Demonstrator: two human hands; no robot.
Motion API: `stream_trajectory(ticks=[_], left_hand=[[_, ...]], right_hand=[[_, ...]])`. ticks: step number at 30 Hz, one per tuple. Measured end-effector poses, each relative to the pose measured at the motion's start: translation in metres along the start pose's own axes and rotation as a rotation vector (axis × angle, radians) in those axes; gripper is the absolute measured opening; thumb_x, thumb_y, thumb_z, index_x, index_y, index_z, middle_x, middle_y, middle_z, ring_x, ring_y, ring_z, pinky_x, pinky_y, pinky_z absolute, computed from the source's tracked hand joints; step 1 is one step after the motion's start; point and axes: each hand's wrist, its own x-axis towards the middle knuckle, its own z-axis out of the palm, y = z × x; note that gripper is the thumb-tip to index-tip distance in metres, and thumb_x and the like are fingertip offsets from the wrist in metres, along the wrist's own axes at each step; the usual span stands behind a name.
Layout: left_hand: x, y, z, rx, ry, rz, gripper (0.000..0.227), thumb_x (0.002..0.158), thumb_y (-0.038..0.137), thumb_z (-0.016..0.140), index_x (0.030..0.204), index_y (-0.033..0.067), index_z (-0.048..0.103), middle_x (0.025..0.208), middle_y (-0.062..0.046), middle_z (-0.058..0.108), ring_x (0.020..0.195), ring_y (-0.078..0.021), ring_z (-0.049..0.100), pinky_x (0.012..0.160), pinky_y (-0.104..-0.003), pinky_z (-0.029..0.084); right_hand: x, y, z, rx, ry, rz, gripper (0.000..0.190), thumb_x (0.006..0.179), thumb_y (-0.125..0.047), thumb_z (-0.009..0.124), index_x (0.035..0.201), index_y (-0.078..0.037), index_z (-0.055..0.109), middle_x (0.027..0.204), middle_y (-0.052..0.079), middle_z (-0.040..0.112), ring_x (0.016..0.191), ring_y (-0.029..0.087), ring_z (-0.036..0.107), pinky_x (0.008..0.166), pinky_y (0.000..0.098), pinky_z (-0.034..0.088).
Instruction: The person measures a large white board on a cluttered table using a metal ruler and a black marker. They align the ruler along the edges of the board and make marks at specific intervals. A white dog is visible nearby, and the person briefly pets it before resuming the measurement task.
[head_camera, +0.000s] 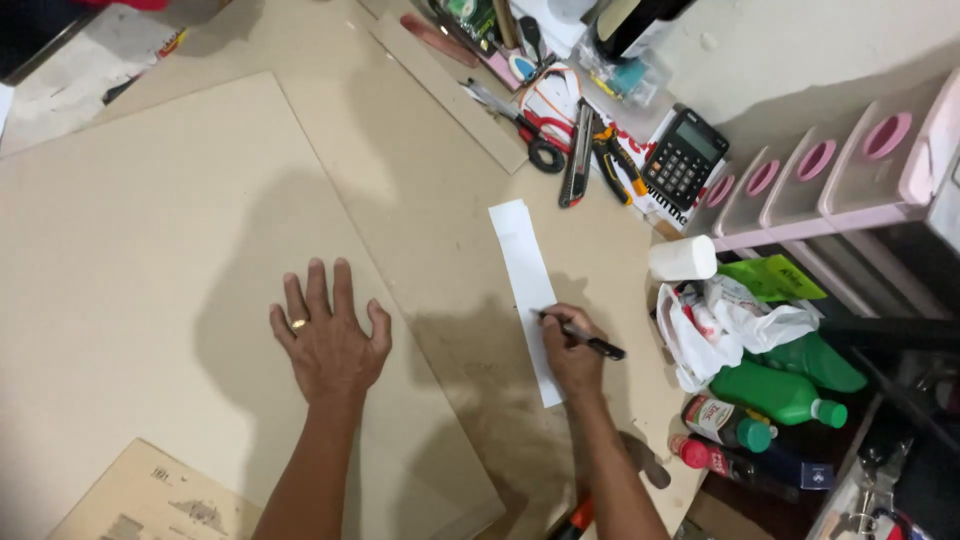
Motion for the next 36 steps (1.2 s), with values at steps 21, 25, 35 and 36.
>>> stream_trajectory(ticks=[21, 25, 35, 36], left_hand=[[-0.001, -0.009, 0.019, 0.027, 0.148, 0.056, 0.064, 0.095, 0.044, 0.05, 0.153, 0.02, 0.055, 0.157, -0.01, 0.045, 0.149, -0.0416, 0.036, 0.117, -0.064, 0.022], [-0.001, -0.009, 0.02, 0.022, 0.137, 0.053, 0.065, 0.095, 0.045, 0.05, 0.154, 0.0198, 0.054, 0.158, -0.01, 0.045, 0.15, -0.0419, 0.035, 0.117, -0.064, 0.021], [-0.001, -0.008, 0.018, 0.016, 0.132, 0.047, 0.065, 0.094, 0.045, 0.05, 0.154, 0.0201, 0.054, 0.158, -0.009, 0.044, 0.15, -0.0413, 0.034, 0.116, -0.063, 0.023], [0.0, -0.008, 0.019, 0.016, 0.133, 0.045, 0.065, 0.094, 0.045, 0.05, 0.154, 0.0201, 0.054, 0.158, -0.009, 0.044, 0.15, -0.0413, 0.034, 0.116, -0.063, 0.023]], right_hand=[[-0.003, -0.011, 0.01, -0.117, 0.017, 0.138, 0.008, 0.09, -0.011, 0.07, 0.091, -0.007, 0.077, 0.062, 0.008, 0.068, 0.057, 0.01, 0.053, 0.055, 0.0281, 0.048], [-0.001, -0.011, 0.008, -0.16, 0.015, 0.111, 0.007, 0.09, -0.011, 0.071, 0.09, -0.007, 0.077, 0.058, 0.008, 0.063, 0.056, 0.01, 0.053, 0.053, 0.0278, 0.046], [0.0, -0.029, 0.009, -0.128, 0.017, 0.135, 0.01, 0.092, -0.013, 0.068, 0.092, -0.006, 0.075, 0.057, 0.007, 0.059, 0.059, 0.01, 0.052, 0.054, 0.028, 0.045], [0.001, -0.025, 0.008, -0.128, 0.015, 0.135, 0.01, 0.092, -0.013, 0.068, 0.092, -0.006, 0.075, 0.057, 0.007, 0.059, 0.059, 0.01, 0.052, 0.054, 0.028, 0.045]])
